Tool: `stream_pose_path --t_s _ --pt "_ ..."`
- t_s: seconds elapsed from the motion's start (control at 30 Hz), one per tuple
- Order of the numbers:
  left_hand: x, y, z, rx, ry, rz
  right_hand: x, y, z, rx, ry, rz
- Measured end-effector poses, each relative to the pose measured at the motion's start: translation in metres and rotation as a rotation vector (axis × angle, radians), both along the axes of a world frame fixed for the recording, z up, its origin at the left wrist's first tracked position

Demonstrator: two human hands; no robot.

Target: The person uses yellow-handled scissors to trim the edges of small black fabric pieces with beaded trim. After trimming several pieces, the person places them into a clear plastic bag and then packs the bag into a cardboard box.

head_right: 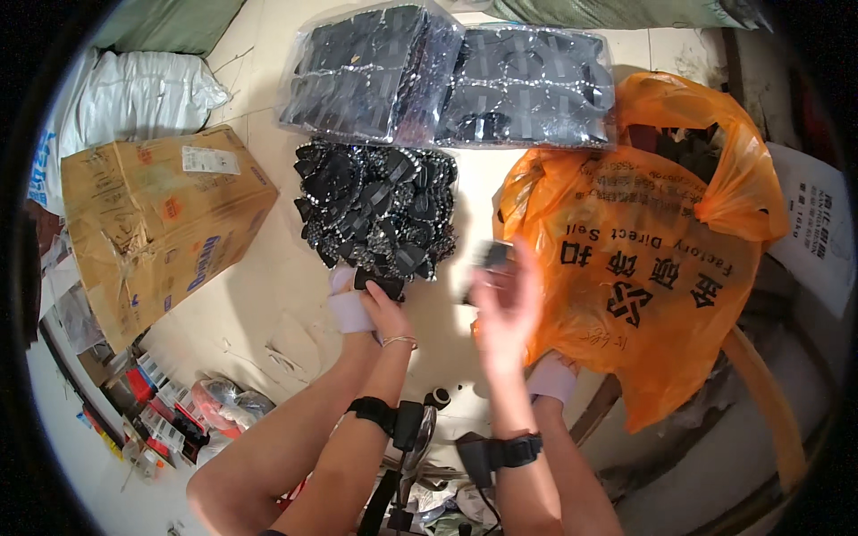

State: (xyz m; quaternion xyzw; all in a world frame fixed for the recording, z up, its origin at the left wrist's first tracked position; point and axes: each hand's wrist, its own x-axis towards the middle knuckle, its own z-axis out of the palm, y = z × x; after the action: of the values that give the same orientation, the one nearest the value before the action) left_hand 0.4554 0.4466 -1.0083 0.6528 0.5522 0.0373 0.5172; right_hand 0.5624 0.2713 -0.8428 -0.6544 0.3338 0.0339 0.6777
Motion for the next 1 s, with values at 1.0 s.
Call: stream_pose_path --t_s 1.0 --pt "0.064 -0.009 0.062 -0.518 -0.221 0.495 -0.002 0.062 -0.041 -0.015 0.086 0.167"
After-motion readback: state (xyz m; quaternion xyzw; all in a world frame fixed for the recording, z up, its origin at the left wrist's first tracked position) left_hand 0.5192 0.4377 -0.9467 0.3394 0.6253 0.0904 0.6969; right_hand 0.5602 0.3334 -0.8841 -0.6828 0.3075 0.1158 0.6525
